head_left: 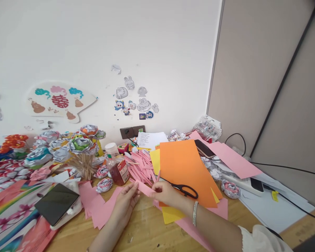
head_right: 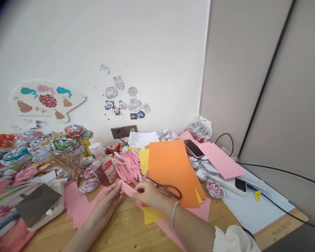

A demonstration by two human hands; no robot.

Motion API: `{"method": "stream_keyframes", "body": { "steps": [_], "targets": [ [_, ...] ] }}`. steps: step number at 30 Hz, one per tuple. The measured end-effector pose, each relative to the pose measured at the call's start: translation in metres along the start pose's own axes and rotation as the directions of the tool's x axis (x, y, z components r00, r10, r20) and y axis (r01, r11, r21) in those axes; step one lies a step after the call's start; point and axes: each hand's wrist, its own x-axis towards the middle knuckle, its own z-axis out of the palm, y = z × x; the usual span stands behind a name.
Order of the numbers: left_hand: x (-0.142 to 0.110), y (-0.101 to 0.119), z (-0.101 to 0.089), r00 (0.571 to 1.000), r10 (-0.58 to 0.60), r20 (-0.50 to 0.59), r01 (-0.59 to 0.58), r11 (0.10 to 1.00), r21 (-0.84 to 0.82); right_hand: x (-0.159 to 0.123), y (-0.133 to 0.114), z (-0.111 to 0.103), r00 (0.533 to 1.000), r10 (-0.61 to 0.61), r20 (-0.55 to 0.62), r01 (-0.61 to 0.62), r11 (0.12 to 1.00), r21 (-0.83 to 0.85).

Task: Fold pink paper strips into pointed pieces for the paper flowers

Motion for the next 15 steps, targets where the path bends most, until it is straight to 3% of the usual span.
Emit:
{"method": "stream_keyframes", "body": {
  "steps": [5, 11, 15],
  "targets": [
    [-0.003, 0.004, 0.004, 0.998, 0.063, 0.023, -0.066, 0.99, 0.123, -0.006, -0.01, 0.004, 0.995, -0.049, 0.086, 0.058, 0.993, -0.106],
    [-0.011, 0.011, 0.011, 0.985, 0.147, 0.093, -0.17, 0.923, 0.346, -0.008, -0.024, 0.003, 0.998, -0.066, 0.012, 0.066, 0.997, -0.05],
    [-0.012, 0.009, 0.013, 0.981, 0.156, 0.112, -0.188, 0.9, 0.394, -0.005, -0.015, 0.005, 0.997, -0.048, -0.062, 0.046, 0.999, -0.022]
  ]
}}
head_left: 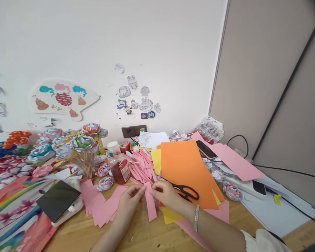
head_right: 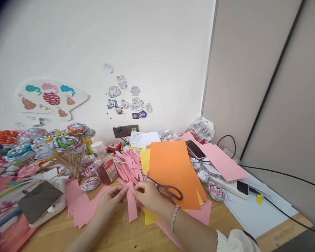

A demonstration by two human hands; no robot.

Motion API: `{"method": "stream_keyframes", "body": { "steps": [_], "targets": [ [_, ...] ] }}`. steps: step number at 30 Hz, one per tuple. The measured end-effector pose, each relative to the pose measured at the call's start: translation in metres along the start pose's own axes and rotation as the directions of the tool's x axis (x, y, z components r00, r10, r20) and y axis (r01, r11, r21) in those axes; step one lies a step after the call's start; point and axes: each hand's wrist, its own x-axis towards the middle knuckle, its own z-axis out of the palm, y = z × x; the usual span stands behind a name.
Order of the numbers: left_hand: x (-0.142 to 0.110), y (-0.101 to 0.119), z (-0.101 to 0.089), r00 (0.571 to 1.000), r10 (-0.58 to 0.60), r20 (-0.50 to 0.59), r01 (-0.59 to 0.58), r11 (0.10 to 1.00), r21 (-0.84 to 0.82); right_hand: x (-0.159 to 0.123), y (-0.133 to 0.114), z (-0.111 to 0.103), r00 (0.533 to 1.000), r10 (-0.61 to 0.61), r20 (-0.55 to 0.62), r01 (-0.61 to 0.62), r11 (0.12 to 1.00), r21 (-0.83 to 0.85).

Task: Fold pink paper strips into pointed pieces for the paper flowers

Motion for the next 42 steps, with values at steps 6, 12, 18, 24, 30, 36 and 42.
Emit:
{"method": "stream_keyframes", "body": {
  "steps": [6, 12, 18, 24, 30, 36, 42],
  "targets": [
    [-0.001, -0.004, 0.002, 0.999, 0.006, 0.049, -0.006, 1.0, -0.001, 0.005, 0.016, 0.001, 1.0, 0.031, 0.005, -0.031, 0.999, 0.032],
    [-0.005, -0.006, 0.004, 0.994, 0.033, 0.101, -0.046, 0.991, 0.123, 0.001, -0.002, -0.005, 0.999, -0.006, 0.033, 0.004, 0.999, 0.05],
    [-0.007, -0.009, 0.006, 0.99, 0.037, 0.139, -0.058, 0.987, 0.151, 0.001, -0.001, -0.004, 0.998, 0.062, -0.001, -0.062, 0.997, 0.047],
    [-0.007, -0.011, 0.008, 0.989, 0.007, 0.15, -0.016, 0.998, 0.058, 0.002, 0.003, -0.003, 0.995, 0.095, -0.032, -0.094, 0.995, 0.033],
    [-0.005, -0.018, 0.009, 0.979, -0.053, 0.198, 0.083, 0.986, -0.147, 0.003, 0.006, -0.003, 0.995, 0.097, -0.021, -0.094, 0.988, 0.119],
    [-0.005, -0.016, 0.009, 0.973, -0.073, 0.22, 0.12, 0.97, -0.21, 0.004, 0.006, -0.003, 0.996, 0.083, 0.04, -0.091, 0.944, 0.318],
    [-0.008, -0.011, 0.01, 0.975, -0.069, 0.21, 0.111, 0.974, -0.196, 0.003, 0.003, -0.004, 0.988, 0.133, 0.074, -0.152, 0.901, 0.407]
  ]
}}
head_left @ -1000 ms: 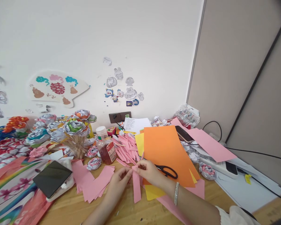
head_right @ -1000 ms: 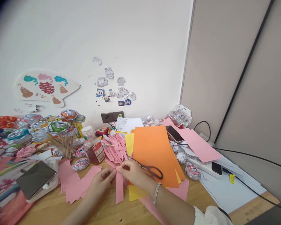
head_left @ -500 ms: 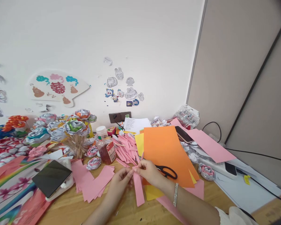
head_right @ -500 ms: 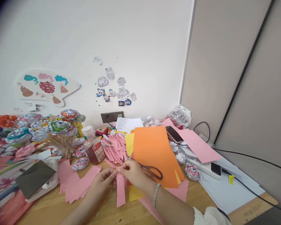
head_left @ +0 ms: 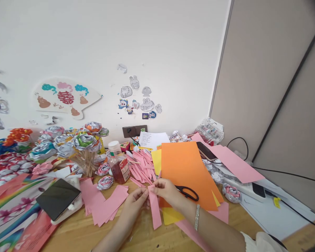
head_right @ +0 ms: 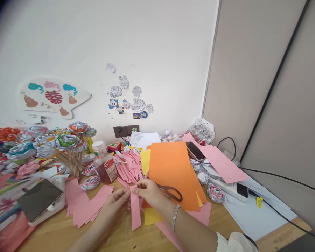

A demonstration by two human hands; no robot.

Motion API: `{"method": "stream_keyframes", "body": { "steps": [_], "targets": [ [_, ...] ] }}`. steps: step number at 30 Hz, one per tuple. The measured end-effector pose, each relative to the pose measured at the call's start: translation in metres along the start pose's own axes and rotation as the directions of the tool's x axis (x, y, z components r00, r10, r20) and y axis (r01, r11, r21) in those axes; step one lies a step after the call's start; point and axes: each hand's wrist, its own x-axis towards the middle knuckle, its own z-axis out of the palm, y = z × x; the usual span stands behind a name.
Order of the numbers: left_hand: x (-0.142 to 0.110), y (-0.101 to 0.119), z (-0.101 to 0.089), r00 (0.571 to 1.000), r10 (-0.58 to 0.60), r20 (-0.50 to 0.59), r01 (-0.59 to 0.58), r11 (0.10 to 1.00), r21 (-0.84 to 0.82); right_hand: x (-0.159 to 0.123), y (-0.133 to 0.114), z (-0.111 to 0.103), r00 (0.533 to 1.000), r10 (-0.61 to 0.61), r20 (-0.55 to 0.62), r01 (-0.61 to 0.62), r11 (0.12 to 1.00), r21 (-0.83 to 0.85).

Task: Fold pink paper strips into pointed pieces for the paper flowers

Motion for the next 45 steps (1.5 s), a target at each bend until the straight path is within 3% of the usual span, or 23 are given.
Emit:
{"method": "stream_keyframes", "body": {
  "steps": [5, 12, 16, 21, 27, 31, 36, 45],
  "targets": [
    [-0.001, 0.0, 0.001, 1.0, 0.022, -0.008, -0.022, 0.999, 0.03, 0.0, -0.001, -0.002, 0.999, 0.032, 0.005, -0.032, 0.999, -0.018],
    [-0.005, 0.006, 0.005, 0.988, 0.147, -0.053, -0.122, 0.938, 0.324, 0.0, 0.002, 0.001, 0.995, -0.013, -0.095, -0.002, 0.987, -0.162],
    [-0.007, 0.007, 0.006, 0.984, 0.172, -0.043, -0.14, 0.903, 0.406, -0.001, 0.004, 0.005, 0.987, -0.028, -0.156, -0.009, 0.972, -0.233],
    [-0.007, 0.007, 0.007, 0.988, 0.153, -0.038, -0.128, 0.921, 0.368, -0.002, 0.003, 0.007, 0.985, -0.046, -0.165, 0.0, 0.964, -0.267],
    [-0.006, 0.006, 0.005, 0.989, 0.131, -0.074, -0.1, 0.94, 0.327, -0.005, -0.008, 0.002, 0.988, -0.154, -0.005, 0.147, 0.953, -0.266],
    [-0.007, 0.007, 0.004, 0.983, 0.175, -0.056, -0.14, 0.912, 0.387, -0.004, -0.007, -0.002, 0.991, -0.128, 0.036, 0.133, 0.941, -0.31],
    [-0.006, 0.006, 0.004, 0.98, 0.197, -0.006, -0.17, 0.863, 0.475, -0.001, 0.001, 0.0, 0.994, -0.109, 0.0, 0.101, 0.919, -0.38],
    [-0.007, 0.009, 0.006, 0.98, 0.2, -0.021, -0.168, 0.871, 0.462, -0.004, -0.001, 0.009, 0.985, -0.154, -0.079, 0.107, 0.901, -0.421]
  ]
}}
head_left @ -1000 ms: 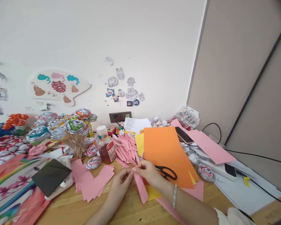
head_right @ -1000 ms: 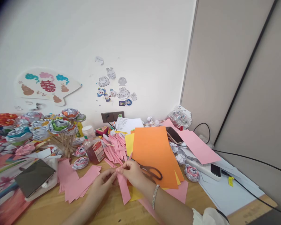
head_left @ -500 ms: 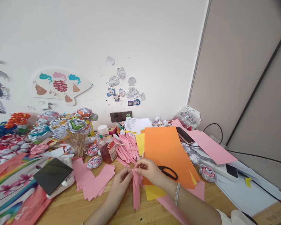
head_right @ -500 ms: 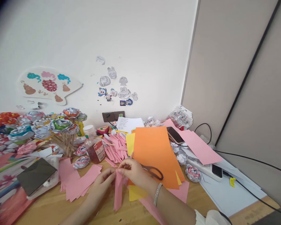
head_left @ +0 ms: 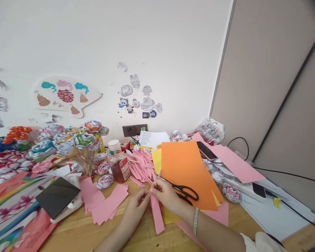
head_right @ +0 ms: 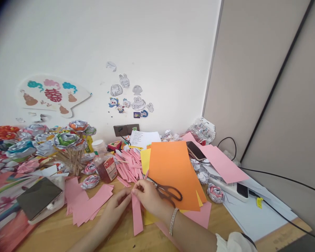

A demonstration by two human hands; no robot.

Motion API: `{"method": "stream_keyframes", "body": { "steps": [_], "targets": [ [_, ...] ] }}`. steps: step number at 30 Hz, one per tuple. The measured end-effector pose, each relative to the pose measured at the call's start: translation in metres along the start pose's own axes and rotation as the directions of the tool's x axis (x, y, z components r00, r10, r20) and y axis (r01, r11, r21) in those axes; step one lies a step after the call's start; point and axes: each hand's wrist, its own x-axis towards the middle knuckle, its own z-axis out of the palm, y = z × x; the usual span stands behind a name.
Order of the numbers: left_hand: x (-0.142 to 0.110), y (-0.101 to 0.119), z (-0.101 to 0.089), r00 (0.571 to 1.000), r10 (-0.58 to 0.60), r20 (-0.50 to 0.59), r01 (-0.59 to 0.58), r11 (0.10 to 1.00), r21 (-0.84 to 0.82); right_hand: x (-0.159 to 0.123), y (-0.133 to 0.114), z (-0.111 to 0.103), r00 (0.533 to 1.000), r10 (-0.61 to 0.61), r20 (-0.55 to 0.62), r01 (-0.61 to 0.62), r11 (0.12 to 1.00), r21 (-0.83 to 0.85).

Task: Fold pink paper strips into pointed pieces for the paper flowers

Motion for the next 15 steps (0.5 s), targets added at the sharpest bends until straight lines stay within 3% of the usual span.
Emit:
{"method": "stream_keyframes", "body": {
  "steps": [9, 15],
  "targets": [
    [0.001, -0.009, 0.001, 0.999, 0.027, 0.016, -0.028, 0.999, 0.03, -0.001, -0.003, 0.001, 0.999, -0.015, -0.038, 0.013, 0.998, -0.056],
    [0.002, -0.01, 0.002, 0.996, -0.055, 0.075, 0.063, 0.991, -0.114, 0.004, 0.007, -0.004, 0.999, 0.006, 0.043, -0.01, 0.997, 0.082]
  ]
}}
